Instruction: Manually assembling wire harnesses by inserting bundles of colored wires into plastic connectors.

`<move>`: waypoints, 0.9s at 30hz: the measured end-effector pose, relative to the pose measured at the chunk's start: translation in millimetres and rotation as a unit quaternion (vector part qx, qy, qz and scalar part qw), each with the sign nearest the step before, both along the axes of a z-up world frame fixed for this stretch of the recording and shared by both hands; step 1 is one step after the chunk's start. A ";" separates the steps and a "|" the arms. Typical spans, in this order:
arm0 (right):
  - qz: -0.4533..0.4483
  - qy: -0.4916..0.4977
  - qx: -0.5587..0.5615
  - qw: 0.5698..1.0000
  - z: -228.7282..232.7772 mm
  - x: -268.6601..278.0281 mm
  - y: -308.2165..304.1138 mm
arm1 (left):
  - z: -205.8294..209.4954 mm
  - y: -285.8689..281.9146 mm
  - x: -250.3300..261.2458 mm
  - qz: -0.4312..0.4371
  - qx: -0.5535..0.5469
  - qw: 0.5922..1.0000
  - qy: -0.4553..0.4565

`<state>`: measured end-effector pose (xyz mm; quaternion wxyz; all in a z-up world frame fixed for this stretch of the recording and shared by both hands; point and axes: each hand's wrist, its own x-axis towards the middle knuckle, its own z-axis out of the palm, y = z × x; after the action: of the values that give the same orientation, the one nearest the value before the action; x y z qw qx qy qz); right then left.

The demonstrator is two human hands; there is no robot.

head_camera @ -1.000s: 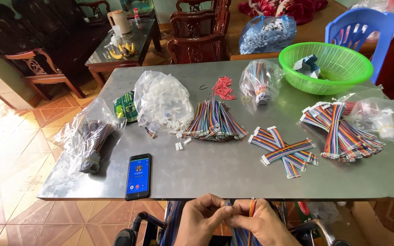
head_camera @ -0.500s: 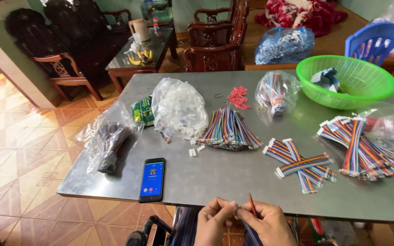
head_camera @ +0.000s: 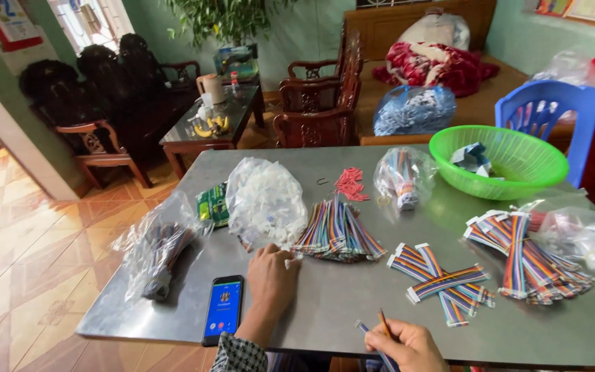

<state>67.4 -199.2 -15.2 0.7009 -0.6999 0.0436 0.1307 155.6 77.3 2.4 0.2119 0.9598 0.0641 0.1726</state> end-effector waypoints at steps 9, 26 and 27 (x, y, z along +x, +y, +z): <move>-0.066 -0.016 -0.062 0.996 4.7 -5.9 -3.0 | -10.5 -20.5 -29.1 -0.096 0.012 0.995 -0.016; 0.020 -0.036 0.000 0.999 58.4 -41.9 15.0 | 18.7 -71.0 -144.7 -0.090 -0.689 0.705 0.138; 0.021 -0.035 -0.001 0.999 58.6 -41.9 15.3 | 17.9 -71.0 -144.9 -0.088 -0.690 0.705 0.138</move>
<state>25.5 -183.9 43.4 0.6985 -0.7052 0.0044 0.1213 10.7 6.3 20.3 0.8181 0.5599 0.1091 -0.0735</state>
